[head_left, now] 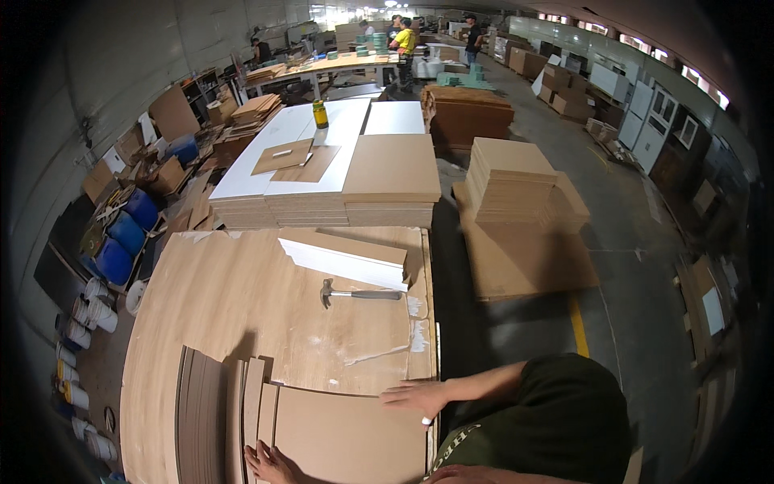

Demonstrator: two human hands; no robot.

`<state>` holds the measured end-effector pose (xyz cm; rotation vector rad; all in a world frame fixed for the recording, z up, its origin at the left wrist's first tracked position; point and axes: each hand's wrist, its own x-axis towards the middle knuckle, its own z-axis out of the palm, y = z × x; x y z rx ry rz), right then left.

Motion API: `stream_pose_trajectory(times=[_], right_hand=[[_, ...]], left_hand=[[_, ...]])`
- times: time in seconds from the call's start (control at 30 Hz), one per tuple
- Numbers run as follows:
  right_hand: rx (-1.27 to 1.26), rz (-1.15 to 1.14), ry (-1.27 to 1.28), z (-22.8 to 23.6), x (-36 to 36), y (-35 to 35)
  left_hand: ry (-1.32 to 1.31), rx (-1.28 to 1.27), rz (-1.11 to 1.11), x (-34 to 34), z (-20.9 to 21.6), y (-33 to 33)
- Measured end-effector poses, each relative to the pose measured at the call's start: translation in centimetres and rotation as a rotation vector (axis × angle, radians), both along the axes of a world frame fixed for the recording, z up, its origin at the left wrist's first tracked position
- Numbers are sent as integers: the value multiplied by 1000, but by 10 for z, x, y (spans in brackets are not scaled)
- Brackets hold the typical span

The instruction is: The person assembles a wooden panel by attaching thin wooden strips to a larger board using a nail gun. They position the strips along the edges, secure them with the nail gun, and then move the completed panel to a stack.

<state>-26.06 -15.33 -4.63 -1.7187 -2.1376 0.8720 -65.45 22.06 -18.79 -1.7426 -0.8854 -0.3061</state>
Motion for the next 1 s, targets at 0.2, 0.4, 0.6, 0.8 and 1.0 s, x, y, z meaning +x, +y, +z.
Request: stream_pose_trajectory(times=[0.2, 0.4, 0.6, 0.8, 1.0], right_hand=[[59, 80, -35, -4, 12, -12], [118, 110, -147, -9, 12, -12], [128, 91, -141, -6, 12, -20], [60, 124, -164, -10, 8, -5], [-103, 102, -216, -7, 15, 16]], left_hand=[[-516, -1029, 54, 50, 150, -90], [34, 204, -32, -19, -16, 11], [239, 345, 45, -15, -24, 13], [-714, -735, -118, -20, 40, -68], [-827, -826, 4, 47, 100, -89]])
